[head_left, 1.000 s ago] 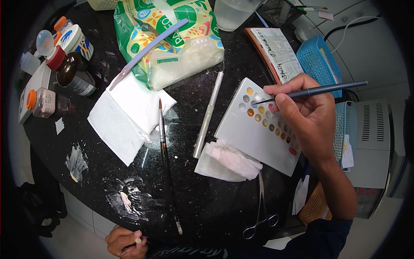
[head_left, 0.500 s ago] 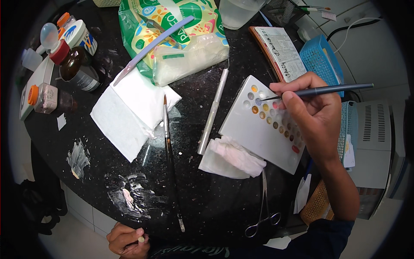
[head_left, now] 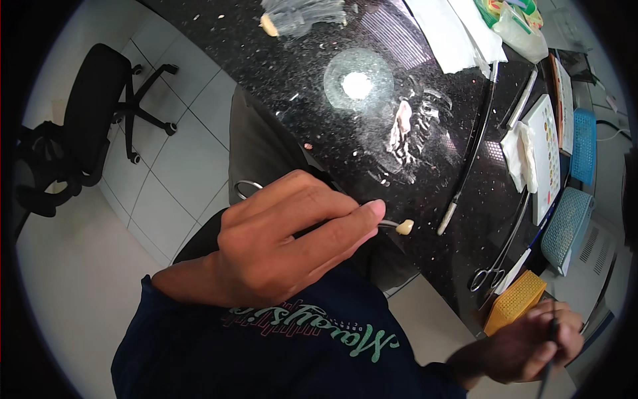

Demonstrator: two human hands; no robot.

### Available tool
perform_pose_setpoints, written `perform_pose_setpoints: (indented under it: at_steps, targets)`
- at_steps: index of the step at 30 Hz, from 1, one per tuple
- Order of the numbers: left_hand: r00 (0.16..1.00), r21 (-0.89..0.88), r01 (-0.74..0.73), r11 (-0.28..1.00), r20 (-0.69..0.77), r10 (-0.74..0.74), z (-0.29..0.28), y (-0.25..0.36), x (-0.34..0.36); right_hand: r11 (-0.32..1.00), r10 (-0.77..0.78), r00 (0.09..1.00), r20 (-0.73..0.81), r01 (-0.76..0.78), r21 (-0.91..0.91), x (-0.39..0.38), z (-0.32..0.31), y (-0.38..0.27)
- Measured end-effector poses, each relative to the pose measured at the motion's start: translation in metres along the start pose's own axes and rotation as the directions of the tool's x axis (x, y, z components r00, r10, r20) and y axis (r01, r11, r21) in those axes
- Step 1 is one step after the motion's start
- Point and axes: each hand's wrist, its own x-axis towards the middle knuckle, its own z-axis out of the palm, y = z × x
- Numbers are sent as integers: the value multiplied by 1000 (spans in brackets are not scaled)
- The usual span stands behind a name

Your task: Applying ceramic stains to a dental crown using a brush and a laboratory color palette.

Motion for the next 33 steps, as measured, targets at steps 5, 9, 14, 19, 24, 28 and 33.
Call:
perform_pose_setpoints:
  at_steps: [5, 9, 14, 19, 24, 28, 33]
  targets:
    - [992, 39, -80, 996, -92, 83, 8, 0, -6, 995, -53, 999, -13, 54, 80, -35, 71, -2]
    - [992, 91, -79, 993, -87, 87, 7, 4, -11, 984, -142, 977, 161, 121, 134, -36, 79, 0]
    - [994, 94, -81, 992, -69, 88, 6, 6, -11, 988, -139, 976, 167, 125, 94, -36, 85, 0]
    - [992, 99, -113, 989, -52, 118, 7, 2, -11, 990, -139, 988, 68, 138, 12, -36, 100, -2]
    - [989, 99, -124, 987, -72, 132, 8, 2, -11, 992, -129, 991, 37, 129, -6, -34, 105, -3]
    - [989, 95, -121, 988, -69, 127, 8, 3, -11, 993, -118, 992, 37, 118, -15, -34, 105, -3]
    - [992, 86, -105, 991, -61, 110, 7, 4, -11, 995, -100, 994, 40, 101, -12, -34, 105, -5]
